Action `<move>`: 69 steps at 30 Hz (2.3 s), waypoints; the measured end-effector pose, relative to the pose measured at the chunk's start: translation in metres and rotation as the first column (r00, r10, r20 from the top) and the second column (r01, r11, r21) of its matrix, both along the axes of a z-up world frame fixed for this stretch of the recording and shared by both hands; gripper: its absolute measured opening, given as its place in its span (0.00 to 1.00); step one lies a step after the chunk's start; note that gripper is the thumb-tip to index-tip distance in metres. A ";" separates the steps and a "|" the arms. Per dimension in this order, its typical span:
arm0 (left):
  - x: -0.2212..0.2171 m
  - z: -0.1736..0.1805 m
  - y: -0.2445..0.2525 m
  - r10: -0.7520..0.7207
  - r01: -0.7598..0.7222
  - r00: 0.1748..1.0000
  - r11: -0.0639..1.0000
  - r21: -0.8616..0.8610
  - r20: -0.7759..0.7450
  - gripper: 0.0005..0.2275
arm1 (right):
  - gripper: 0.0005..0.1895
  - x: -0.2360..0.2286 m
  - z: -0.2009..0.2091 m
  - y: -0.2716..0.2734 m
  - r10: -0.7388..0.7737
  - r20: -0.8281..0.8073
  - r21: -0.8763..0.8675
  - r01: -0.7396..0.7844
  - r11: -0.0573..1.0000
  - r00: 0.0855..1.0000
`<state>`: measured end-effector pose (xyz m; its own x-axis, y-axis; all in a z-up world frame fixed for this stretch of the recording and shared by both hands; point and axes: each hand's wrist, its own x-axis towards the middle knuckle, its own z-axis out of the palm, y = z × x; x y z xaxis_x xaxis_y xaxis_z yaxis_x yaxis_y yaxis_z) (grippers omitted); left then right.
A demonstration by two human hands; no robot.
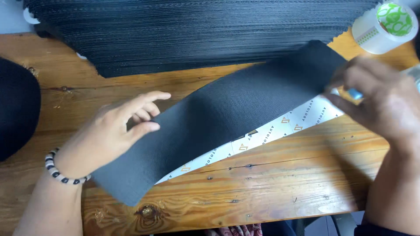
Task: The person brushes a black fabric strip with a blue brush to remove loose fibers. They then flip the strip over and continue brushing the other side.
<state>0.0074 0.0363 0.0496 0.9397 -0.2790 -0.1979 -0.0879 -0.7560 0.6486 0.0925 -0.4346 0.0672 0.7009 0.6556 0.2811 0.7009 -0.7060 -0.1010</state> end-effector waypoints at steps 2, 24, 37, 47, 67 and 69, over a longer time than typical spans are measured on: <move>0.003 -0.009 0.003 -0.075 0.074 0.997 0.997 0.035 0.023 0.23 | 0.06 -0.003 -0.014 -0.008 -0.043 -0.073 -0.116 0.034 0.993 0.996; -0.041 0.009 -0.031 -0.376 -0.259 0.764 0.566 0.783 0.524 0.26 | 0.05 -0.023 -0.050 0.069 0.059 -0.712 -0.138 -0.222 0.965 0.700; -0.022 -0.054 -0.047 -0.416 0.142 0.780 0.845 0.516 0.467 0.32 | 0.09 -0.028 -0.007 0.049 -0.243 -0.590 -0.159 0.185 0.970 0.770; -0.016 -0.052 -0.052 -0.428 0.250 0.783 0.881 0.403 0.451 0.30 | 0.16 0.005 -0.006 0.058 -0.640 -0.548 -0.481 0.423 0.768 0.539; -0.012 -0.075 -0.113 -0.395 0.200 0.780 0.893 0.404 0.485 0.31 | 0.09 0.002 0.001 0.039 -0.020 -0.342 0.302 0.130 0.944 0.939; -0.009 -0.079 -0.118 -0.290 0.140 0.813 0.939 0.315 0.505 0.24 | 0.16 0.001 0.006 0.036 0.046 -0.382 0.280 0.068 0.958 0.923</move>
<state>-0.0020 -0.0816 -0.0298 0.8367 -0.4981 0.2277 -0.5440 -0.8043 0.2391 0.0938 -0.3986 0.0731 0.7978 0.5803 0.1633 0.5608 -0.6151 -0.5542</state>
